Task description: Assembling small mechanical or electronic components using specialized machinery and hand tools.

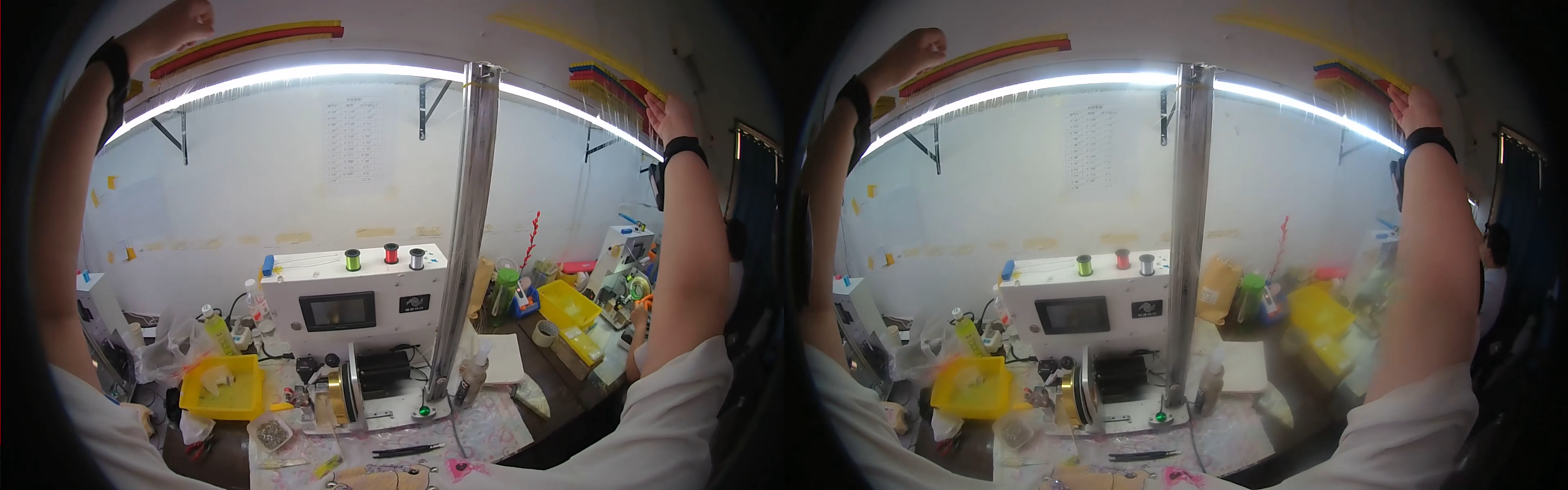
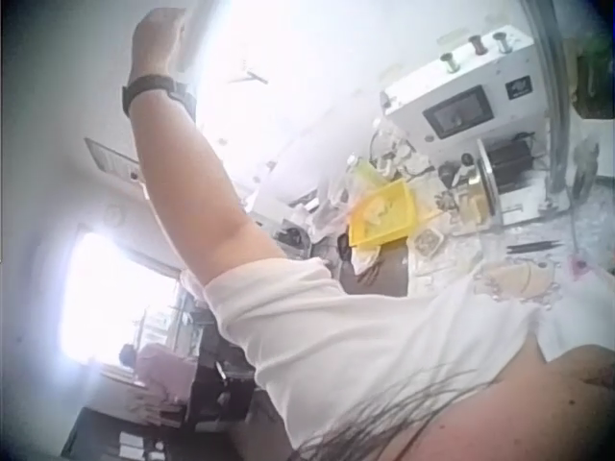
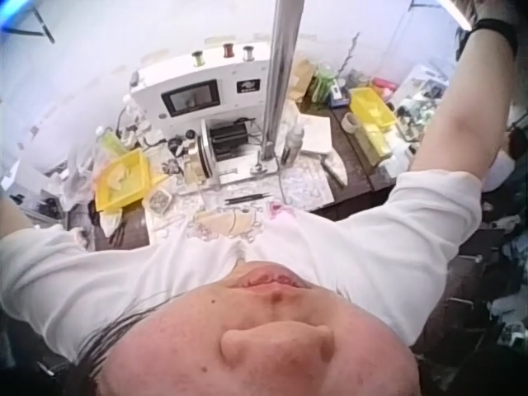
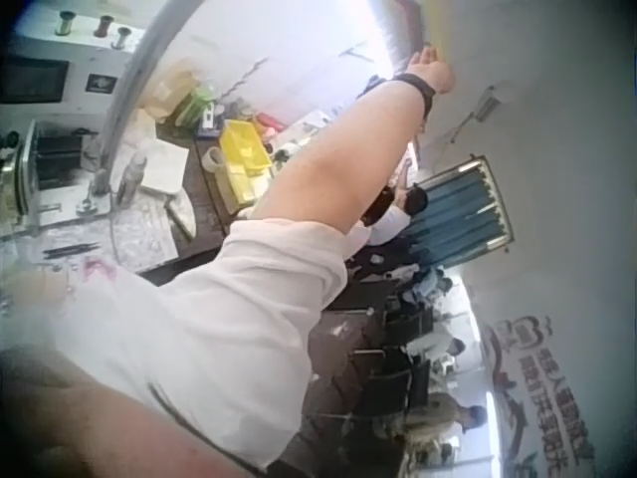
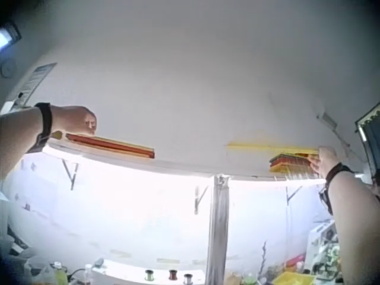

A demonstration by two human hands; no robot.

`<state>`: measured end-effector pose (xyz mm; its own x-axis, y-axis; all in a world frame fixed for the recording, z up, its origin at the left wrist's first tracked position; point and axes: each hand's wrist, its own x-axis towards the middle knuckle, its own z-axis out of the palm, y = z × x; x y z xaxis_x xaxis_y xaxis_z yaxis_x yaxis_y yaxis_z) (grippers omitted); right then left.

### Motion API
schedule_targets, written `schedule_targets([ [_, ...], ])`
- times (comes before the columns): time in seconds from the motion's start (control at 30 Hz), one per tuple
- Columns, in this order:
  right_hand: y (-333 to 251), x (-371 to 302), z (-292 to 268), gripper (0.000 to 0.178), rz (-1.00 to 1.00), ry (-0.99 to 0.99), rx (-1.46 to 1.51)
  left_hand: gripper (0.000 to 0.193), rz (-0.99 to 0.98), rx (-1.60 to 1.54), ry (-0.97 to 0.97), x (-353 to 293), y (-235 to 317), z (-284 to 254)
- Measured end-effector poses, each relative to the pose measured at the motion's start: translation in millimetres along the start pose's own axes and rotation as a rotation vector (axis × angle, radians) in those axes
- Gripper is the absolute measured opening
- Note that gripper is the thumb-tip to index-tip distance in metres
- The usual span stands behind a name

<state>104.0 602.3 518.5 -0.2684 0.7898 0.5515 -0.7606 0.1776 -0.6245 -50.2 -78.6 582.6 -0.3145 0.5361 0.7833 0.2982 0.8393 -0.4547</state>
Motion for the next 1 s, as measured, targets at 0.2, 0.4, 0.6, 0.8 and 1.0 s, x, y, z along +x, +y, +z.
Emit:
schedule_targets([
  [0.2,34,-4,45,0.018,0.088,0.001,-0.050,0.047,0.011,-0.103,-0.011,58,208,54],
  [0.4,81,-12,88,0.020,0.164,-0.110,0.005,0.057,0.091,0.094,0.201,111,254,95],
  [0.6,99,15,105,0.033,0.153,-0.280,0.041,0.035,-0.004,-0.014,0.014,131,264,102],
  [0.8,111,-2,114,0.038,0.093,-0.347,0.010,0.023,0.187,0.094,0.218,145,251,119],
  [1.0,135,3,130,0.047,-0.598,0.233,-0.917,0.023,0.081,-0.271,0.269,144,232,124],
])
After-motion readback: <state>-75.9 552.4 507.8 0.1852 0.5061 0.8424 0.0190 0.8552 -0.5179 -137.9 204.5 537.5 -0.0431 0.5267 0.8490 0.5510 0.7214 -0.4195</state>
